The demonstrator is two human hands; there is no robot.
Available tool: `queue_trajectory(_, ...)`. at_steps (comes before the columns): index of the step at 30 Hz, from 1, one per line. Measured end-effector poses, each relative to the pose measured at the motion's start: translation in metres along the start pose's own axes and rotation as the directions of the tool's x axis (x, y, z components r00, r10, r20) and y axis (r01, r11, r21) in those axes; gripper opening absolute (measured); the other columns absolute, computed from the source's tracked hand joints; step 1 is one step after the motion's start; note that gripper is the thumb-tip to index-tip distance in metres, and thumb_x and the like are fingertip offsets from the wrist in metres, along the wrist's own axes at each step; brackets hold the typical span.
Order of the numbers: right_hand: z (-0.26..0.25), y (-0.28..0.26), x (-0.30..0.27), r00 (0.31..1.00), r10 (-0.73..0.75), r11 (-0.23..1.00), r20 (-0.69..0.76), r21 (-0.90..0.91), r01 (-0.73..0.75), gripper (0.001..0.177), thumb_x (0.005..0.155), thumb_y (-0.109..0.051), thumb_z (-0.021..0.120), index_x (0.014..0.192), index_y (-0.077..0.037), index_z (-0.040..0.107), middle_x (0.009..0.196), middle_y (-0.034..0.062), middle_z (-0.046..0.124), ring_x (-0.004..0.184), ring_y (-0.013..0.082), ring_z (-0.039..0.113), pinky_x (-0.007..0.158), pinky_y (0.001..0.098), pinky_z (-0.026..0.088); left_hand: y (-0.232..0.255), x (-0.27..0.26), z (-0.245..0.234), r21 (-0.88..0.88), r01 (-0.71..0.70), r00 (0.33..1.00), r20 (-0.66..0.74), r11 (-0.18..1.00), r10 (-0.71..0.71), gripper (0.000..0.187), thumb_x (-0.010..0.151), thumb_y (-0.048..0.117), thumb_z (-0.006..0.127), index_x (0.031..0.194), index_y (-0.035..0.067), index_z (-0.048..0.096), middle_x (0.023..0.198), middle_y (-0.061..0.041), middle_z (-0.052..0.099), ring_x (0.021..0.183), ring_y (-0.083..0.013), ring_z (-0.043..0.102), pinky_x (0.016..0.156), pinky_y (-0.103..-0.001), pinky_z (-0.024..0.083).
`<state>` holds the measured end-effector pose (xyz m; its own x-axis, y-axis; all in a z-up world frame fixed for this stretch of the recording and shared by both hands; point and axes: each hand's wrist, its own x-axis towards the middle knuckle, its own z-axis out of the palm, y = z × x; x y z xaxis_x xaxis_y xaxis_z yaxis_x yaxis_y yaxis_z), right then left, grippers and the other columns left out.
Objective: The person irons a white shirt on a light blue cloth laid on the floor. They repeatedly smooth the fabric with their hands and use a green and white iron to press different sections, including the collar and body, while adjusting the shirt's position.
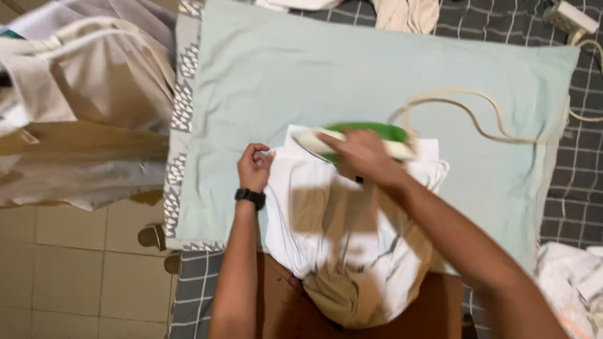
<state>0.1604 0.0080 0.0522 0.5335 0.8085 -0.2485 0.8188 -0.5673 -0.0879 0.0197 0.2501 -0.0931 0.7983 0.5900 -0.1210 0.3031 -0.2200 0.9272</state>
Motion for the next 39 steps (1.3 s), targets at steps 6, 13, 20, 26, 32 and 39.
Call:
queue_trajectory(6, 0.011, 0.010, 0.001, 0.994, 0.008, 0.995, -0.111, 0.100, 0.003, 0.069, 0.081, -0.028, 0.079, 0.147, -0.036, 0.060, 0.091, 0.0136, 0.066, 0.074, 0.0300, 0.069, 0.063, 0.0451, 0.054, -0.029, 0.009, 0.001, -0.391, 0.011, 0.993, 0.113, 0.920, 0.036, 0.011, 0.092, -0.002, 0.075, 0.095, 0.001, 0.065, 0.081, 0.003, 0.065, 0.071, 0.0006, 0.056, 0.064, -0.016, 0.047)
queue_trajectory(13, -0.008, 0.113, -0.115, 0.992, 0.115, 0.992, 0.048, -0.053, -0.112, 0.075, 0.071, -0.031, 0.084, 0.141, -0.044, 0.059, 0.108, 0.0041, 0.072, 0.074, 0.0244, 0.071, 0.062, 0.0389, 0.059, -0.045, 0.015, 0.006, -0.411, 0.096, 0.983, 0.183, 0.907, -0.021, 0.012, 0.091, -0.004, 0.076, 0.093, 0.001, 0.065, 0.075, 0.002, 0.062, 0.065, -0.0006, 0.053, 0.060, -0.017, 0.045)
queue_trajectory(20, -0.012, 0.049, -0.061, 0.998, 0.008, 1.000, -0.069, 0.009, -0.007, 0.086, 0.061, -0.033, 0.085, 0.143, -0.037, 0.060, 0.111, 0.0157, 0.070, 0.070, 0.0266, 0.069, 0.056, 0.0401, 0.056, -0.065, 0.025, 0.016, -0.497, 0.160, 0.970, 0.241, 0.853, -0.041, 0.014, 0.088, -0.005, 0.074, 0.090, 0.003, 0.063, 0.075, 0.001, 0.066, 0.065, -0.0014, 0.059, 0.061, -0.018, 0.048)
queue_trajectory(26, -0.001, -0.015, 0.013, 0.990, 0.052, 0.995, -0.133, 0.090, -0.040, 0.073, 0.072, -0.019, 0.082, 0.142, -0.031, 0.064, 0.090, 0.0148, 0.065, 0.070, 0.0286, 0.067, 0.056, 0.0429, 0.052, -0.061, 0.025, 0.009, -0.472, 0.121, 0.974, 0.227, 0.873, -0.013, 0.013, 0.089, -0.009, 0.070, 0.091, 0.002, 0.065, 0.077, 0.001, 0.066, 0.068, -0.0010, 0.057, 0.064, -0.017, 0.046)
queue_trajectory(32, -0.006, 0.059, -0.070, 0.997, 0.036, 0.999, -0.064, 0.031, -0.034, 0.084, 0.061, -0.025, 0.087, 0.141, -0.035, 0.062, 0.094, 0.0110, 0.066, 0.071, 0.0267, 0.067, 0.057, 0.0414, 0.054, 0.031, 0.011, -0.009, 0.104, -0.035, 0.987, 0.158, 0.994, 0.018, 0.022, 0.084, 0.017, 0.084, 0.090, 0.003, 0.068, 0.074, -0.006, 0.068, 0.065, -0.0173, 0.062, 0.061, -0.031, 0.048)
queue_trajectory(39, 0.002, 0.143, -0.168, 0.988, 0.050, 0.986, -0.149, -0.150, -0.073, 0.074, 0.072, -0.028, 0.088, 0.140, -0.047, 0.065, 0.085, -0.0009, 0.064, 0.072, 0.0207, 0.063, 0.068, 0.0369, 0.054, 0.090, 0.011, 0.052, 0.506, -0.521, 0.837, 0.143, 0.687, 0.529, 0.035, 0.075, 0.033, 0.082, 0.094, 0.005, 0.071, 0.088, -0.011, 0.071, 0.088, -0.0372, 0.064, 0.072, -0.050, 0.050)
